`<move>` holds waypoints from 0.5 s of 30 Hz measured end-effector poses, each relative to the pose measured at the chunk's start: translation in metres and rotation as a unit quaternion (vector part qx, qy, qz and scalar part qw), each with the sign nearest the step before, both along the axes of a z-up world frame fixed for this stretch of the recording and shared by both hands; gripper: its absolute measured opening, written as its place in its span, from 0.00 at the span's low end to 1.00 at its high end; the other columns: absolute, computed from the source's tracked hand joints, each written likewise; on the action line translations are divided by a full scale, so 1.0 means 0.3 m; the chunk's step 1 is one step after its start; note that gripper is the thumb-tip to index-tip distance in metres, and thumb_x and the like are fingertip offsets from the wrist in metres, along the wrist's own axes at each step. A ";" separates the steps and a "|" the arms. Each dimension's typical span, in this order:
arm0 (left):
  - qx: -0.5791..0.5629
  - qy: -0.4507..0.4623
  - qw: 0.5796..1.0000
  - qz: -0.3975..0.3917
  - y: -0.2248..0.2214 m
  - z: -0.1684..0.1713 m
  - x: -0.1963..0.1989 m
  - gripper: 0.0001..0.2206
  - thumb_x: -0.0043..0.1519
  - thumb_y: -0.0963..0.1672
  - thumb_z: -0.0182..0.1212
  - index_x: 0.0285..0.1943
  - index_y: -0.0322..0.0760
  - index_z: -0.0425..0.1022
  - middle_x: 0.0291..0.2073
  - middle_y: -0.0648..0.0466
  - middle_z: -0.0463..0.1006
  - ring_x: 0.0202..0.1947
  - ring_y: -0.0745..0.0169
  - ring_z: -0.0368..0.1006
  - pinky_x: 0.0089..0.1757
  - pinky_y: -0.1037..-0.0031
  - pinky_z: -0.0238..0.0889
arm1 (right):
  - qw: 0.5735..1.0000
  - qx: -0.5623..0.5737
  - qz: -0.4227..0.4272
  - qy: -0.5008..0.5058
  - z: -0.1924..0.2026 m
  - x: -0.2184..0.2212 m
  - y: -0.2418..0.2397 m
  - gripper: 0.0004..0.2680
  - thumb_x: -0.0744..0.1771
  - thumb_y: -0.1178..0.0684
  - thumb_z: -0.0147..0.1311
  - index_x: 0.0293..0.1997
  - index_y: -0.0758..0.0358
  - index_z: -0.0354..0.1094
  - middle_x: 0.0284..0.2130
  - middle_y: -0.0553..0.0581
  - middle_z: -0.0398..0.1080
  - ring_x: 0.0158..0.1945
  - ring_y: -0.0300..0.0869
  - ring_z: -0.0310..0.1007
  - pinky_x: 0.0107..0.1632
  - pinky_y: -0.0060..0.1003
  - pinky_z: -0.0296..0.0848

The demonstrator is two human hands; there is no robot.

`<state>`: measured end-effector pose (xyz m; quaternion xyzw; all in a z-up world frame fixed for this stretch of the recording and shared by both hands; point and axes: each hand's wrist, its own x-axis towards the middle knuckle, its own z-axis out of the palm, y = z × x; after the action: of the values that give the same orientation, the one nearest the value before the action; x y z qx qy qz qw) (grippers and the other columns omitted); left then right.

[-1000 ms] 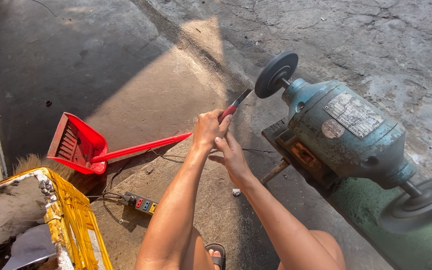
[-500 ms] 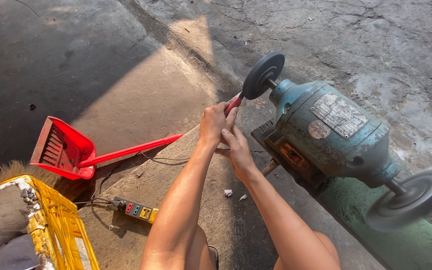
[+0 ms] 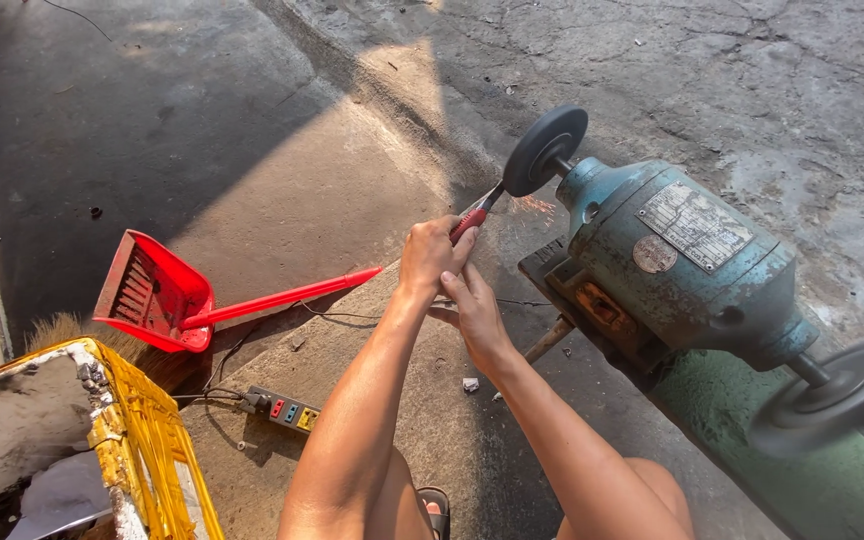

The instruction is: Trimming and preparing plastic motorcycle fairing panels using a utility knife and a bench grinder.

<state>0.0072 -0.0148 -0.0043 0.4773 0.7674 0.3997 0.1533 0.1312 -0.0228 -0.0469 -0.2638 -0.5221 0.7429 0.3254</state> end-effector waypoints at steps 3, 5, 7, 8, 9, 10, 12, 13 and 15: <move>0.002 -0.008 1.000 -0.001 -0.018 0.008 -0.003 0.15 0.60 0.51 0.61 0.50 0.44 0.83 0.37 0.43 0.84 0.42 0.37 0.80 0.42 0.50 0.75 | 1.000 0.004 0.002 -0.018 0.027 0.001 -0.026 0.26 0.69 0.46 0.47 0.79 0.55 0.44 0.64 0.57 0.61 0.56 0.50 0.71 0.53 0.57 0.75; 0.005 -0.016 1.000 -0.008 -0.052 0.022 -0.004 0.16 0.60 0.51 0.61 0.51 0.41 0.82 0.38 0.41 0.83 0.43 0.34 0.79 0.43 0.48 0.74 | 1.000 0.007 0.007 -0.026 0.050 0.004 -0.051 0.26 0.69 0.45 0.47 0.79 0.55 0.45 0.64 0.57 0.62 0.56 0.50 0.71 0.54 0.57 0.75; 0.008 -0.025 1.000 -0.018 -0.080 0.037 -0.005 0.17 0.60 0.51 0.61 0.51 0.38 0.82 0.38 0.39 0.83 0.43 0.31 0.79 0.43 0.46 0.73 | 0.999 0.011 0.009 -0.035 0.043 0.004 -0.069 0.26 0.69 0.45 0.47 0.79 0.56 0.46 0.63 0.58 0.62 0.56 0.50 0.71 0.54 0.57 0.75; 0.001 -0.030 0.999 -0.023 -0.099 0.042 -0.008 0.16 0.59 0.51 0.62 0.50 0.41 0.82 0.37 0.41 0.84 0.43 0.33 0.79 0.43 0.47 0.73 | 0.999 0.010 0.015 -0.044 0.023 0.000 -0.081 0.27 0.69 0.46 0.48 0.79 0.55 0.44 0.66 0.59 0.59 0.56 0.51 0.70 0.54 0.58 0.75; -0.005 -0.034 0.999 -0.028 -0.117 0.048 -0.010 0.16 0.58 0.51 0.62 0.49 0.43 0.83 0.37 0.43 0.84 0.43 0.34 0.79 0.42 0.49 0.74 | 0.998 0.009 0.020 -0.053 0.002 -0.003 -0.092 0.28 0.69 0.47 0.50 0.80 0.55 0.42 0.68 0.59 0.56 0.57 0.52 0.69 0.54 0.59 0.75; -0.006 -0.034 0.999 -0.029 -0.112 0.029 -0.020 0.16 0.58 0.51 0.62 0.49 0.43 0.83 0.37 0.43 0.84 0.43 0.34 0.79 0.42 0.49 0.74 | 0.998 0.007 0.019 -0.053 0.003 -0.007 -0.090 0.28 0.69 0.47 0.50 0.80 0.55 0.42 0.68 0.59 0.56 0.57 0.52 0.69 0.54 0.59 0.75; -0.009 -0.005 1.000 -0.006 -0.102 -0.004 -0.043 0.16 0.60 0.51 0.61 0.49 0.40 0.83 0.36 0.42 0.84 0.41 0.35 0.80 0.41 0.49 0.74 | 0.998 0.007 0.028 -0.053 0.008 -0.018 -0.085 0.28 0.69 0.47 0.49 0.80 0.55 0.41 0.70 0.59 0.55 0.58 0.53 0.70 0.54 0.61 0.74; -0.009 -0.004 1.000 -0.005 -0.097 -0.009 -0.039 0.16 0.60 0.51 0.61 0.49 0.40 0.83 0.36 0.42 0.84 0.41 0.35 0.80 0.41 0.49 0.74 | 0.998 0.007 0.030 -0.053 0.002 -0.024 -0.078 0.28 0.69 0.47 0.49 0.80 0.55 0.41 0.70 0.59 0.55 0.58 0.53 0.70 0.54 0.61 0.74; -0.018 -0.001 0.999 0.029 -0.083 -0.017 -0.035 0.17 0.59 0.54 0.61 0.49 0.46 0.83 0.35 0.47 0.84 0.40 0.41 0.81 0.40 0.54 0.76 | 0.999 0.002 0.017 -0.039 -0.008 -0.040 -0.059 0.27 0.70 0.48 0.48 0.79 0.57 0.43 0.65 0.57 0.60 0.53 0.48 0.71 0.52 0.59 0.77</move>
<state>-0.0033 -0.0397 -0.0093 0.4517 0.7879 0.3904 0.1510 0.1191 -0.0406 -0.0492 -0.2828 -0.5401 0.7365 0.2930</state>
